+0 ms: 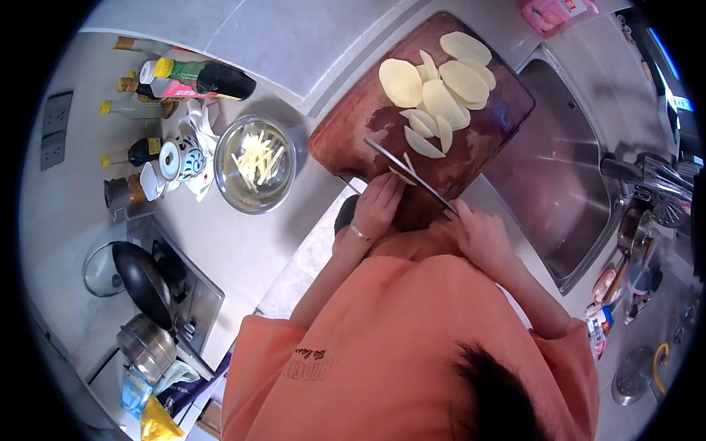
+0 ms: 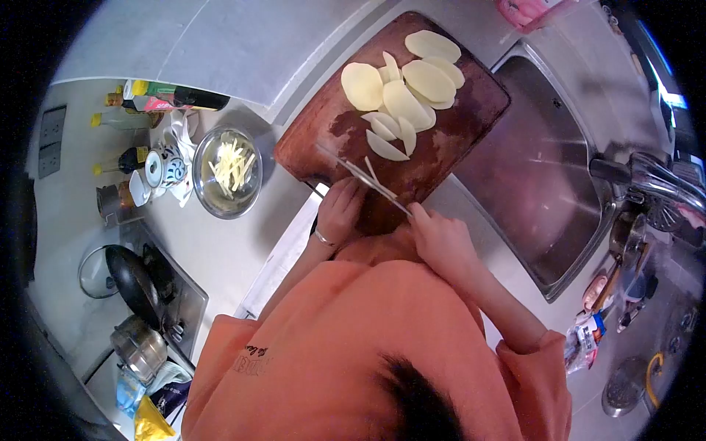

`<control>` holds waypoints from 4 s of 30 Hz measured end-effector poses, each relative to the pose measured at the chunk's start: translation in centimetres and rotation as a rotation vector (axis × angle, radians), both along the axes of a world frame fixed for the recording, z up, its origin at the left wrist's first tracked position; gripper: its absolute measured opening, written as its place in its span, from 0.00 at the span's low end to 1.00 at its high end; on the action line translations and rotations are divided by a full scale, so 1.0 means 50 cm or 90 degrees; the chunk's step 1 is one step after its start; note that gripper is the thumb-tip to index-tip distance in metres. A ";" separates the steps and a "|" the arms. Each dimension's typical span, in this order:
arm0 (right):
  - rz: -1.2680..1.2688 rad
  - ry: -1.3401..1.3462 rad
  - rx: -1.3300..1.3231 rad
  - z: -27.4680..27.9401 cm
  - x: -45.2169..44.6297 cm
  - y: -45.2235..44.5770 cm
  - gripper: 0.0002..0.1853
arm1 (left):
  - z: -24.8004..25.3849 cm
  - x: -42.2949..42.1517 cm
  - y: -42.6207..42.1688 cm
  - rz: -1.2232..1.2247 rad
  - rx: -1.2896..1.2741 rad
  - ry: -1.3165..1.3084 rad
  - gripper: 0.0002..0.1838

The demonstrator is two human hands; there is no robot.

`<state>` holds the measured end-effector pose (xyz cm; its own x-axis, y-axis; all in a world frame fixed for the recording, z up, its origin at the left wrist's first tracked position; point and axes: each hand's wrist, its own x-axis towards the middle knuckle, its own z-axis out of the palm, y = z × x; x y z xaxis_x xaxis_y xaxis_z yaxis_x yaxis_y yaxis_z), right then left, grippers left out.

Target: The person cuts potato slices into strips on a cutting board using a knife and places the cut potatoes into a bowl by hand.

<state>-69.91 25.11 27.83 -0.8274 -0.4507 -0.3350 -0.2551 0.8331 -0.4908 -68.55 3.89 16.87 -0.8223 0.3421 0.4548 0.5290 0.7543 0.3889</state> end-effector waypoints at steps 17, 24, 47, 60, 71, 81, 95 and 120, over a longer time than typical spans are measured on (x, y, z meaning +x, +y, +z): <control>-0.038 0.047 -0.035 -0.035 -0.012 -0.005 0.08 | 0.013 -0.021 0.005 -0.022 0.017 -0.007 0.17; -0.132 0.168 -0.046 0.034 -0.048 0.034 0.06 | 0.036 -0.118 0.028 -0.036 0.023 -0.056 0.12; -0.069 0.051 -0.115 -0.032 -0.001 0.007 0.07 | 0.140 -0.112 -0.102 -0.089 0.107 -0.572 0.08; -0.077 0.079 -0.012 -0.020 -0.013 0.017 0.08 | 0.047 -0.074 -0.019 -0.109 -0.087 0.000 0.13; -0.049 0.058 0.027 -0.002 0.014 -0.001 0.07 | 0.014 -0.066 -0.013 -0.087 -0.061 0.007 0.11; -0.029 -0.003 0.066 0.019 0.020 -0.001 0.12 | -0.001 -0.067 -0.009 -0.079 -0.040 -0.052 0.11; -0.091 -0.016 0.047 0.005 0.019 -0.006 0.10 | 0.010 -0.064 -0.014 -0.091 -0.026 -0.010 0.13; -0.086 -0.038 0.069 -0.017 0.022 -0.042 0.11 | -0.005 -0.055 -0.022 -0.093 -0.011 -0.045 0.16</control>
